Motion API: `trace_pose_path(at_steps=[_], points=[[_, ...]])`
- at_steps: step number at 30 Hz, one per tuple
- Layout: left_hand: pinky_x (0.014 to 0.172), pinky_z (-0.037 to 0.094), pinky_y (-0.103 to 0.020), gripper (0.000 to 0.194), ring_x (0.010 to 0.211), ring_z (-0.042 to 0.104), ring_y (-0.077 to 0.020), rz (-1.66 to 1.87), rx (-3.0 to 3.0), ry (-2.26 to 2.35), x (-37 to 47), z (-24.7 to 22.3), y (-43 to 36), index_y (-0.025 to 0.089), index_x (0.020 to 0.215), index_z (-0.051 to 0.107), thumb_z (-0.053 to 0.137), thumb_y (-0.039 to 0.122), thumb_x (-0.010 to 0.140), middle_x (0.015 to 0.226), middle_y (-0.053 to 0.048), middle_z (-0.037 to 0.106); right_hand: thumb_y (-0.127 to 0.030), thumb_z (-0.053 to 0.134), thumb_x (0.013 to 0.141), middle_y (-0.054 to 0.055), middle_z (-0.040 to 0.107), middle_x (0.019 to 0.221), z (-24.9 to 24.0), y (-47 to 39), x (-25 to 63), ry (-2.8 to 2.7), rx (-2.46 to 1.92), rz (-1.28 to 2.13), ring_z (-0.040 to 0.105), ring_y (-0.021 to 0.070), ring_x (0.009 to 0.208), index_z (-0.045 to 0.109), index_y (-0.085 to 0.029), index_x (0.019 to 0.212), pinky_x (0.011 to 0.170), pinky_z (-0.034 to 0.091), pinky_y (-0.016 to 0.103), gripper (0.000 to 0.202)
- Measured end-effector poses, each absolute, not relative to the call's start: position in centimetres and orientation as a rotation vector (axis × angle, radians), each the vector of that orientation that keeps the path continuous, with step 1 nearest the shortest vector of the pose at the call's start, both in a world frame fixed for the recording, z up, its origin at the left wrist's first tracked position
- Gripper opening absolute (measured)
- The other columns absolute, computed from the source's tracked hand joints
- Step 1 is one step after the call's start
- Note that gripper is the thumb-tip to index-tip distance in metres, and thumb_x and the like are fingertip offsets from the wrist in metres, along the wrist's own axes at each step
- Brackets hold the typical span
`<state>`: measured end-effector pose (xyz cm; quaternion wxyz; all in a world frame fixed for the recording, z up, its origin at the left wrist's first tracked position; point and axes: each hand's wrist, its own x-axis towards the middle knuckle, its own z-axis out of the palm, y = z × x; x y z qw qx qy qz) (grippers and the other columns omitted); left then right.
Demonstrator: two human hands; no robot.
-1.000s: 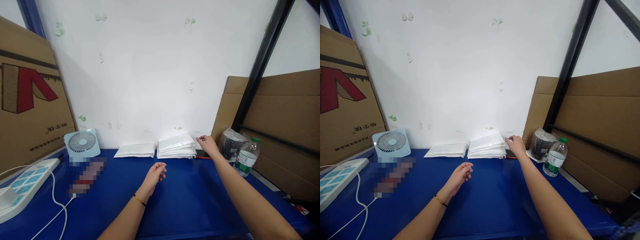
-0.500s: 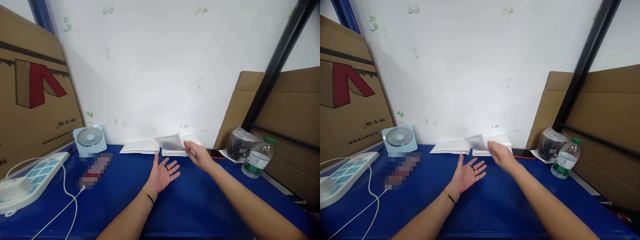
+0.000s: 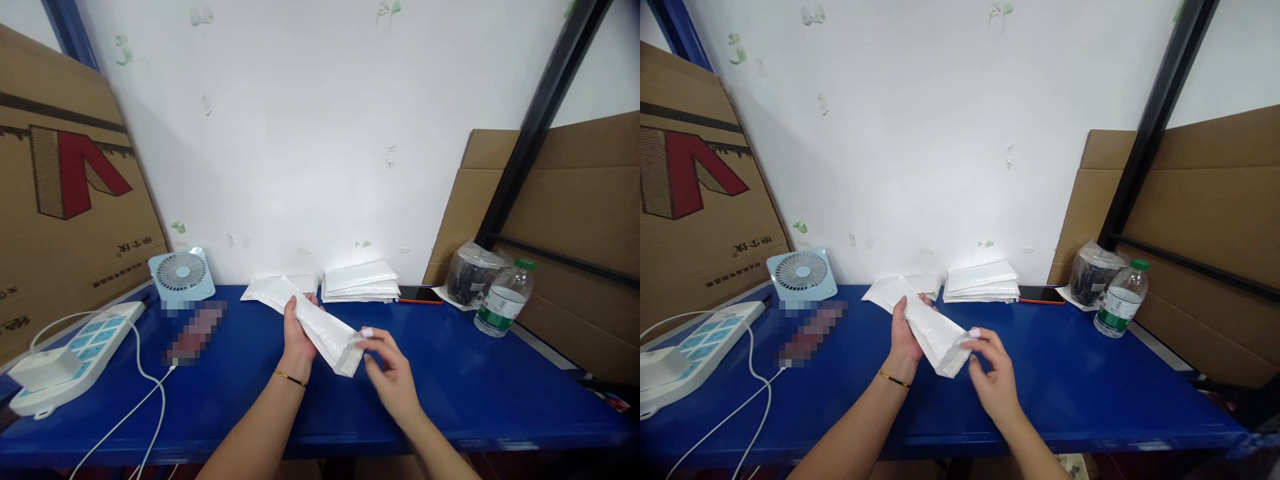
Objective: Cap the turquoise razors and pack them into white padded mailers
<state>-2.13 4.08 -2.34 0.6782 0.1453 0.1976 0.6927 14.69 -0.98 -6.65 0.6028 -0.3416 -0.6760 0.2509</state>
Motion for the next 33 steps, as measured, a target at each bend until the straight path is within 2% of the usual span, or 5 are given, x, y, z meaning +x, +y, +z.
trace_pose_path(at_steps=[5, 11, 17, 23, 33], points=[[0.080, 0.046, -0.029, 0.044, 0.096, 0.060, -0.0199, 1.775, 0.666, 0.580, 1.5, 0.0, 2.5, 0.016, 0.108, 0.056, 0.063, 0.041, 0.073, 0.109, -0.009, 0.062, -0.038, 0.038, 0.082, 0.009, 0.068, 0.091, -7.0, 0.2, 13.1, -0.569, -0.803, 1.390, 0.064, 0.0246, 0.091, 0.061, -0.018, 0.095, 0.075, 0.053, 0.041, 0.033], [0.088, 0.043, -0.032, 0.040, 0.108, 0.055, -0.0228, 1.811, 1.061, 0.587, 4.0, 1.8, 1.1, 0.019, 0.110, 0.055, 0.066, 0.033, 0.074, 0.117, -0.009, 0.058, -0.034, 0.041, 0.084, 0.003, 0.070, 0.075, -6.5, 0.7, 12.2, -0.193, -0.697, 1.630, 0.068, 0.0206, 0.070, 0.056, -0.021, 0.087, 0.060, 0.055, 0.036, 0.020], [0.092, 0.042, -0.032, 0.039, 0.110, 0.054, -0.0223, 1.916, 1.108, 0.580, 3.8, 1.9, 1.2, 0.019, 0.111, 0.055, 0.063, 0.033, 0.076, 0.118, -0.009, 0.057, -0.034, 0.055, 0.079, 0.000, 0.064, 0.060, -7.2, 0.8, 12.1, -0.150, -0.841, 1.594, 0.063, 0.0151, 0.054, 0.051, -0.020, 0.076, 0.048, 0.053, 0.026, 0.015], [0.096, 0.040, -0.033, 0.040, 0.111, 0.053, -0.0228, 1.972, 1.027, 0.525, 3.4, 0.6, 2.0, 0.018, 0.113, 0.056, 0.061, 0.036, 0.077, 0.115, -0.009, 0.058, -0.039, 0.062, 0.073, -0.006, 0.048, 0.046, -7.5, 3.4, 12.8, -0.563, -1.017, 1.414, 0.039, 0.0065, 0.031, 0.051, -0.018, 0.074, 0.025, 0.020, 0.015, 0.024], [0.094, 0.044, -0.038, 0.047, 0.117, 0.048, -0.0258, 2.051, 1.007, 0.655, 0.6, -2.0, 4.7, 0.020, 0.124, 0.048, 0.057, 0.038, 0.081, 0.126, -0.012, 0.052, -0.052, 0.052, 0.072, -0.004, 0.042, 0.043, -8.7, 8.7, 21.2, -1.135, -1.506, 0.518, 0.041, 0.0127, 0.046, 0.049, -0.020, 0.054, 0.048, 0.032, 0.024, 0.037]])
